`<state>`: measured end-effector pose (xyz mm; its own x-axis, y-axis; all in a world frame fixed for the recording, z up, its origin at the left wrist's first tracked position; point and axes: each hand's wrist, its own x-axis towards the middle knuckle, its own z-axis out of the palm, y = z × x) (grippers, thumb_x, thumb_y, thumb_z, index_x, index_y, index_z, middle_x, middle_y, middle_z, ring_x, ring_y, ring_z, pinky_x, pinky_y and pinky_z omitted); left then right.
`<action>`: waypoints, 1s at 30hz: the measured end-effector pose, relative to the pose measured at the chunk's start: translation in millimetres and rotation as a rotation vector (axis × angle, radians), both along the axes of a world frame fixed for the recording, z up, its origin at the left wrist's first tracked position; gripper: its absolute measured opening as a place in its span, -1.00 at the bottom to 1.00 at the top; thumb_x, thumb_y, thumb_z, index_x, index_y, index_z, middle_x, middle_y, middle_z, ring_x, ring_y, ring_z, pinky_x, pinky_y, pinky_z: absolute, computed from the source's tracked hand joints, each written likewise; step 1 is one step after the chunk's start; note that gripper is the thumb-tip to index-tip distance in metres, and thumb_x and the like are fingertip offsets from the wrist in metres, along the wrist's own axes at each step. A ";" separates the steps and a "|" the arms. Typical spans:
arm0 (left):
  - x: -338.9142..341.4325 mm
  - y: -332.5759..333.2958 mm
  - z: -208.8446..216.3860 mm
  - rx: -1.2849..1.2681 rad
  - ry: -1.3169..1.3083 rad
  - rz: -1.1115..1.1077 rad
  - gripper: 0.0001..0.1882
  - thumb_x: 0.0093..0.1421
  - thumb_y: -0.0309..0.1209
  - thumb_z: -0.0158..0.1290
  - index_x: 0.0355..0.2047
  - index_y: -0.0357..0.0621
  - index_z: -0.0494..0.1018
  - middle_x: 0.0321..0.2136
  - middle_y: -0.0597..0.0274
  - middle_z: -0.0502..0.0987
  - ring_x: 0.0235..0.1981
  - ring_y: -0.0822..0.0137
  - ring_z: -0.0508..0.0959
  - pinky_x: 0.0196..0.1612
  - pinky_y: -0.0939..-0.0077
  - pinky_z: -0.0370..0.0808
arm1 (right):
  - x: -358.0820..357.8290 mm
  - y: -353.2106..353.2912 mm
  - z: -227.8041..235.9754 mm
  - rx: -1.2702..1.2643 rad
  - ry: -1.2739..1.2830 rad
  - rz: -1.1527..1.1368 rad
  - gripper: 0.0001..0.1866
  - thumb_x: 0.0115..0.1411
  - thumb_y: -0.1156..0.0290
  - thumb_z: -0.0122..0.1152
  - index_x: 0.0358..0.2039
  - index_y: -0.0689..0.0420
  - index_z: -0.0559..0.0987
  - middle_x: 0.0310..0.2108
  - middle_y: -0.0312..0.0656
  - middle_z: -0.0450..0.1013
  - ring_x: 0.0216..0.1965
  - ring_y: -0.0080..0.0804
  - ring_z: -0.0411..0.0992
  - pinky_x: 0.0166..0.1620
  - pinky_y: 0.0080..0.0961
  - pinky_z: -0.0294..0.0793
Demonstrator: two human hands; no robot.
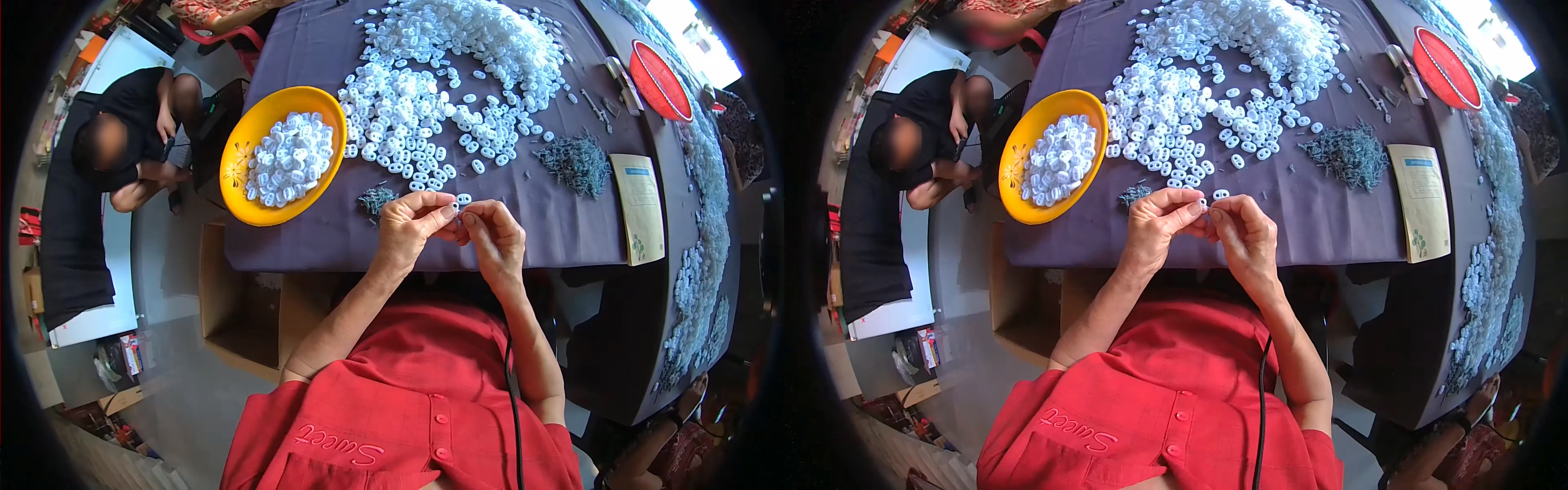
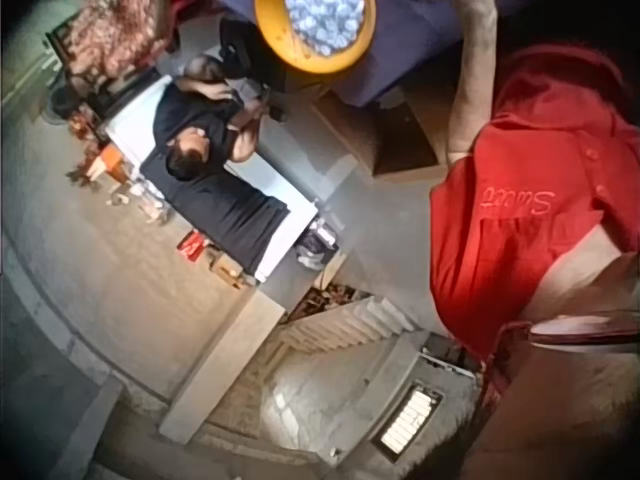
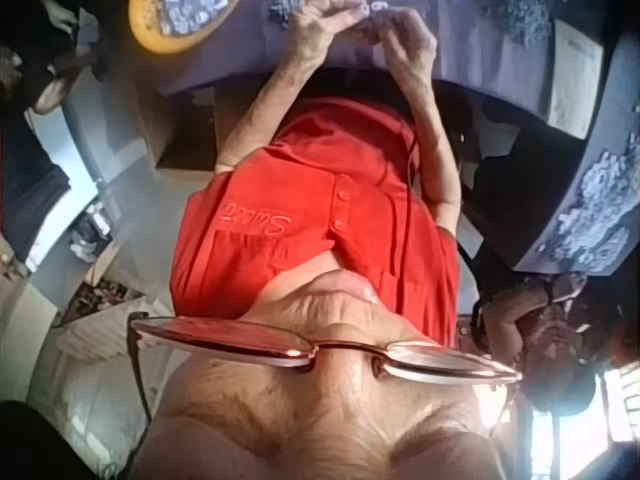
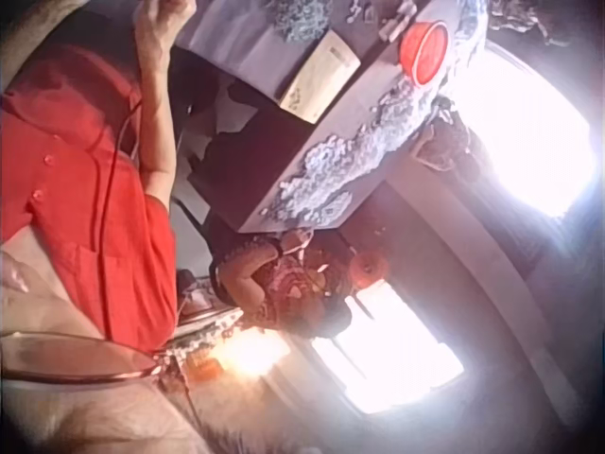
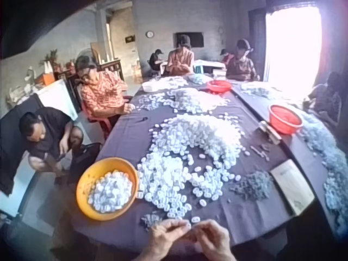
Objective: The person assembles small plastic components by picking up parts and inserting pins into them by hand.
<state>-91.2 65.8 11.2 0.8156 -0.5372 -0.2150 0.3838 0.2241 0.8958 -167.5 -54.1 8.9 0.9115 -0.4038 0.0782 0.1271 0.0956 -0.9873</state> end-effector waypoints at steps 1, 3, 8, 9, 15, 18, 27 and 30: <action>0.1 0.4 0.0 0.006 -0.013 0.004 -0.87 0.07 -0.56 0.08 -0.33 -0.27 0.50 -0.49 0.20 0.55 -0.51 0.44 0.55 -0.45 0.59 0.55 | 0.3 0.0 -0.6 -0.001 0.002 0.001 -0.95 0.18 0.60 -0.01 -0.36 0.27 0.43 -0.51 -0.26 0.43 -0.51 -0.61 0.40 -0.42 -0.69 0.40; -0.1 0.6 -0.4 0.013 -0.021 0.006 -0.87 0.07 -0.56 0.09 -0.33 -0.27 0.50 -0.49 0.20 0.55 -0.52 0.44 0.55 -0.45 0.60 0.54 | 0.8 -0.1 -3.0 -0.022 0.013 0.009 -0.95 0.18 0.60 -0.01 -0.35 0.28 0.43 -0.53 -0.26 0.42 -0.52 -0.61 0.40 -0.43 -0.69 0.41; -1.8 1.7 -0.5 0.022 -0.046 0.006 -0.87 0.06 -0.55 0.10 -0.34 -0.28 0.50 -0.50 0.21 0.54 -0.54 0.46 0.54 -0.47 0.61 0.54 | 0.1 1.6 -2.8 -0.026 0.006 0.016 -0.95 0.18 0.61 -0.01 -0.37 0.29 0.43 -0.54 -0.27 0.42 -0.54 -0.62 0.39 -0.43 -0.69 0.41; -1.7 1.2 -0.4 0.034 -0.057 0.005 -0.87 0.06 -0.55 0.10 -0.35 -0.28 0.50 -0.51 0.21 0.54 -0.54 0.46 0.54 -0.47 0.61 0.54 | 0.3 1.4 -2.7 -0.033 0.001 0.017 -0.96 0.18 0.61 -0.01 -0.37 0.29 0.43 -0.54 -0.27 0.41 -0.54 -0.62 0.38 -0.43 -0.69 0.41; -4.3 -3.0 1.2 0.057 -0.104 0.012 -0.88 0.07 -0.54 0.10 -0.36 -0.31 0.49 -0.54 0.21 0.54 -0.57 0.47 0.53 -0.50 0.63 0.52 | 0.6 1.3 -3.2 -0.262 0.002 -0.047 -0.93 0.16 0.65 -0.03 -0.44 0.28 0.43 -0.57 -0.28 0.42 -0.57 -0.63 0.38 -0.48 -0.70 0.40; -7.0 -3.8 3.1 0.054 -0.128 0.003 -0.89 0.08 -0.53 0.10 -0.36 -0.32 0.49 -0.55 0.22 0.53 -0.57 0.48 0.52 -0.50 0.64 0.51 | 1.2 2.9 -0.4 -0.285 -0.006 -0.076 -0.92 0.14 0.66 -0.03 -0.46 0.27 0.43 -0.60 -0.28 0.42 -0.59 -0.64 0.38 -0.52 -0.70 0.40; -9.0 -5.1 -11.4 0.146 -0.170 -0.039 -0.90 0.10 -0.54 0.06 -0.36 -0.33 0.47 -0.55 0.24 0.53 -0.58 0.51 0.51 -0.49 0.67 0.50 | 0.3 -5.7 -6.8 -0.230 0.183 0.006 -0.95 0.12 0.62 0.04 -0.46 0.25 0.47 -0.62 -0.30 0.42 -0.60 -0.66 0.38 -0.54 -0.71 0.38; -8.6 -4.9 -21.9 0.050 -0.041 -0.026 -0.89 0.10 -0.54 0.07 -0.35 -0.31 0.46 -0.51 0.23 0.53 -0.55 0.49 0.52 -0.48 0.65 0.51 | 0.5 -9.6 -6.2 -0.254 0.213 0.040 -0.94 0.13 0.59 0.04 -0.39 0.24 0.50 -0.62 -0.32 0.41 -0.60 -0.67 0.37 -0.53 -0.72 0.38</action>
<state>-99.8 60.9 -10.7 0.8102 -0.5477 -0.2089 0.3516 0.1689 0.9208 -167.0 -63.7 2.7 0.9330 -0.3591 -0.0224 -0.0838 -0.1563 -0.9842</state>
